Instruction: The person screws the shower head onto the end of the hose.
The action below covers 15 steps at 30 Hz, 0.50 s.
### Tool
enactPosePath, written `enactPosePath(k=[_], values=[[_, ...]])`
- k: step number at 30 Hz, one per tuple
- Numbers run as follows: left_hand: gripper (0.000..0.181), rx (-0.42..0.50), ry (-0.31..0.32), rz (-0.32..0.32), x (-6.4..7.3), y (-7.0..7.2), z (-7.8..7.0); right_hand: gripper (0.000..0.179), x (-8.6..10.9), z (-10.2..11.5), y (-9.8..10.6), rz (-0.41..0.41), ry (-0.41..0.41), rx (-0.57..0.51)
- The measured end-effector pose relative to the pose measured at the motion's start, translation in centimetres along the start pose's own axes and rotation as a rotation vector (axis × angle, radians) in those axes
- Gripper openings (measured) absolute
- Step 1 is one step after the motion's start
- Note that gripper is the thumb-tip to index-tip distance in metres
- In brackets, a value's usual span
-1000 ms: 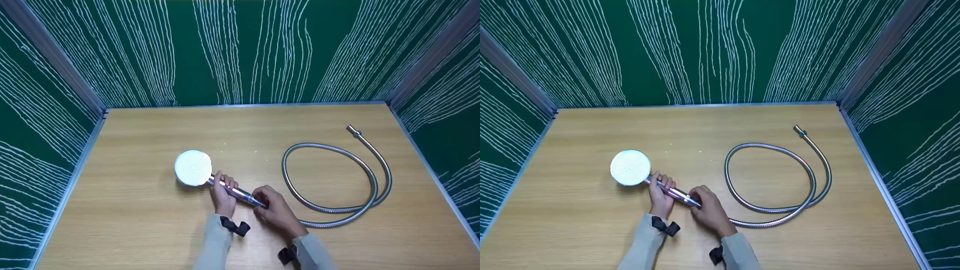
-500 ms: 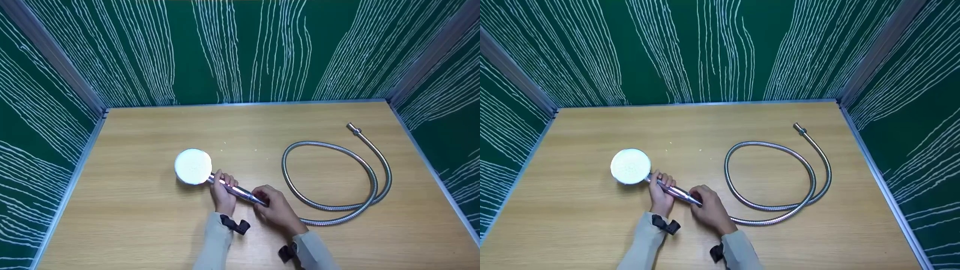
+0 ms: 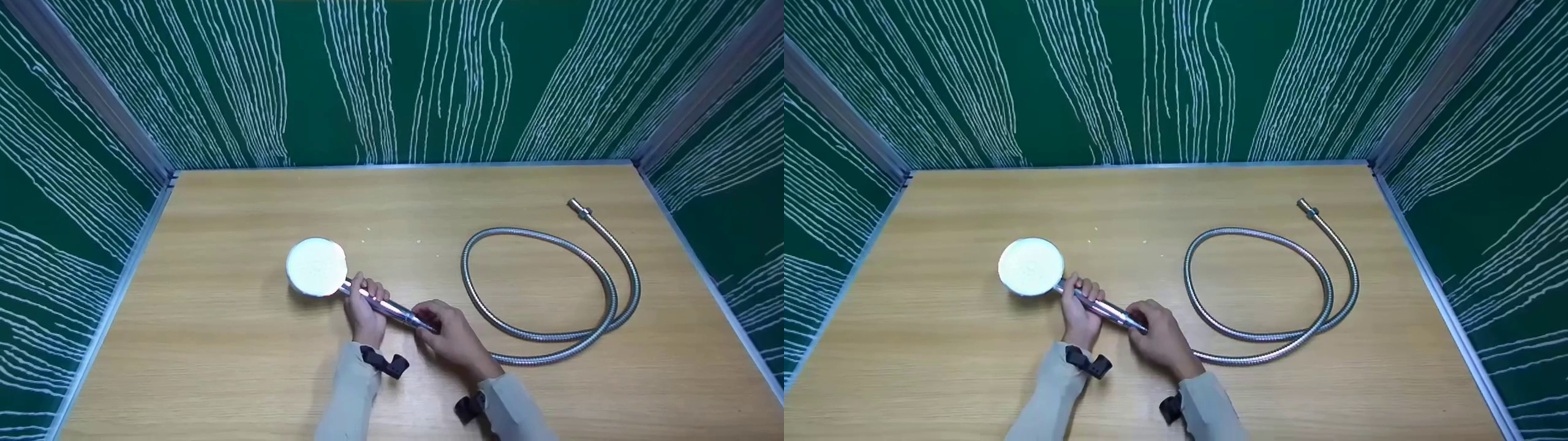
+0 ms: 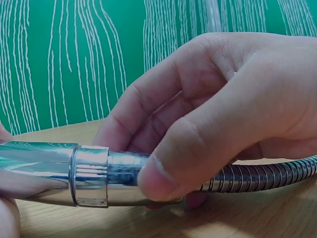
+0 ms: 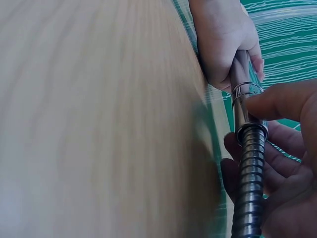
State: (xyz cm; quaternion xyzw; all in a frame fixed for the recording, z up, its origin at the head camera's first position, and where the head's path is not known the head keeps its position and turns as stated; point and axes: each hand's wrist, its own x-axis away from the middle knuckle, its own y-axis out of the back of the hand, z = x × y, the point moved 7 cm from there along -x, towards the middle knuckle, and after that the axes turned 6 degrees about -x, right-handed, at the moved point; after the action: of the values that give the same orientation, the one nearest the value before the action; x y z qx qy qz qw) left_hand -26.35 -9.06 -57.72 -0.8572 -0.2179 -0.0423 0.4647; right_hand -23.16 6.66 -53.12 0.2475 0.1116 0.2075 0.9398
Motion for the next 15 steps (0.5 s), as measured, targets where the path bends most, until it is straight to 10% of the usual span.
enactPosePath(k=[15], values=[[0.029, -0.020, -0.019, 0.013, -0.19, -0.08, 0.06, 0.040, -0.05, 0.46, 0.00, -0.044, 0.077, -0.054]])
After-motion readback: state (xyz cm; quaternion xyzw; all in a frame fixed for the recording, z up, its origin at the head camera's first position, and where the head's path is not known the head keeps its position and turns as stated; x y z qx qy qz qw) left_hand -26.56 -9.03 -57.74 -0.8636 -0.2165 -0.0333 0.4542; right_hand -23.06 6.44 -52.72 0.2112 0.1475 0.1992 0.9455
